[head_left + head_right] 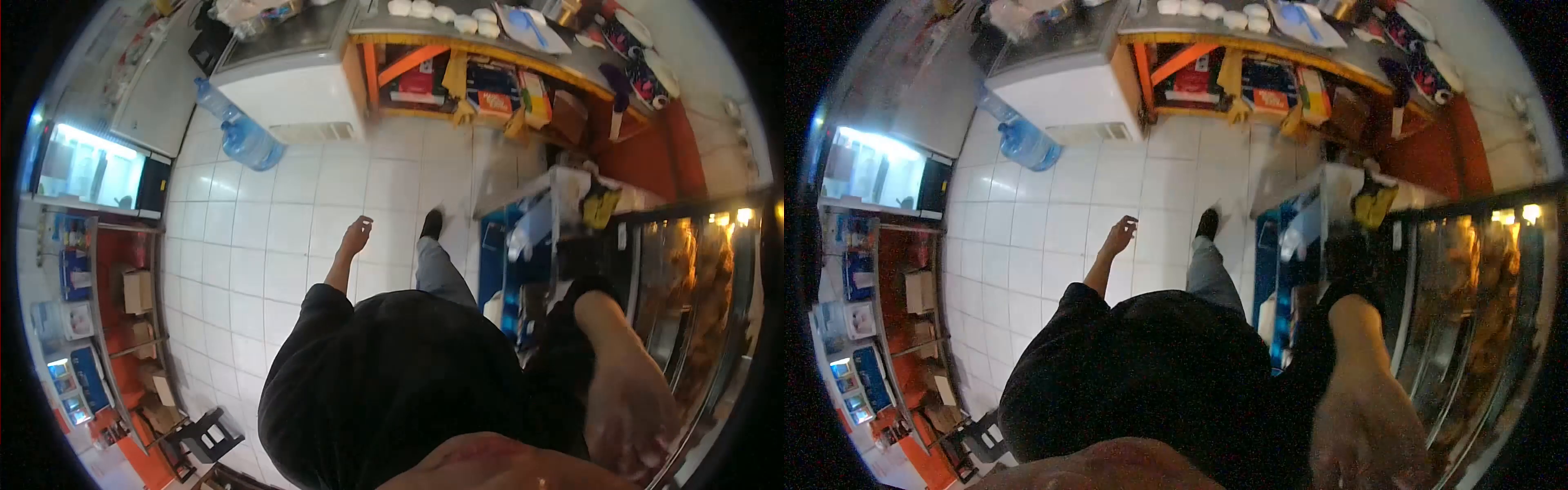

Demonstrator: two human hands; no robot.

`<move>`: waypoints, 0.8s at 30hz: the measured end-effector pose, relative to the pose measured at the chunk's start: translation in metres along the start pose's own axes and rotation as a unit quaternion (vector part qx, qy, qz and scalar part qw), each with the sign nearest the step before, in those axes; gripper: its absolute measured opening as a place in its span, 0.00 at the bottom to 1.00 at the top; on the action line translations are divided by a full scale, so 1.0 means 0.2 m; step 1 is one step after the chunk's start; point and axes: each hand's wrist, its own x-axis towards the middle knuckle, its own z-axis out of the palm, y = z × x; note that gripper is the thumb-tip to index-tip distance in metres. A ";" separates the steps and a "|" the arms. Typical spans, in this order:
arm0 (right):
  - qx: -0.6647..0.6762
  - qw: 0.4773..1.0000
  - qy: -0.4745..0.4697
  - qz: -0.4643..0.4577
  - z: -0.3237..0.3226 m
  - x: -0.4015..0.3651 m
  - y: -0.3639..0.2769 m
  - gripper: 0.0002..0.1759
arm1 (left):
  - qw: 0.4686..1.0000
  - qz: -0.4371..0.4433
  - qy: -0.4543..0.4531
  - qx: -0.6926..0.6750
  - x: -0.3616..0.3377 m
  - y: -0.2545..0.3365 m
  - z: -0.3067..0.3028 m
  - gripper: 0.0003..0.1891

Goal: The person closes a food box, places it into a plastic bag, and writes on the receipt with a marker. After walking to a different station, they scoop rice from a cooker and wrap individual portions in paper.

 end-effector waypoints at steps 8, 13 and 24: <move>0.044 0.855 -0.387 0.343 1.11 -1.52 1.04 0.10 | 0.989 0.027 -0.052 -0.135 0.85 0.34 0.00 0.10; 0.211 0.728 -0.538 0.368 1.90 -2.47 1.13 0.17 | 0.992 0.025 0.110 -0.059 1.29 0.64 -0.27 0.10; 0.061 0.524 -0.744 0.410 3.25 -3.74 1.36 0.51 | 0.933 0.246 0.260 0.033 3.35 1.50 -0.93 0.32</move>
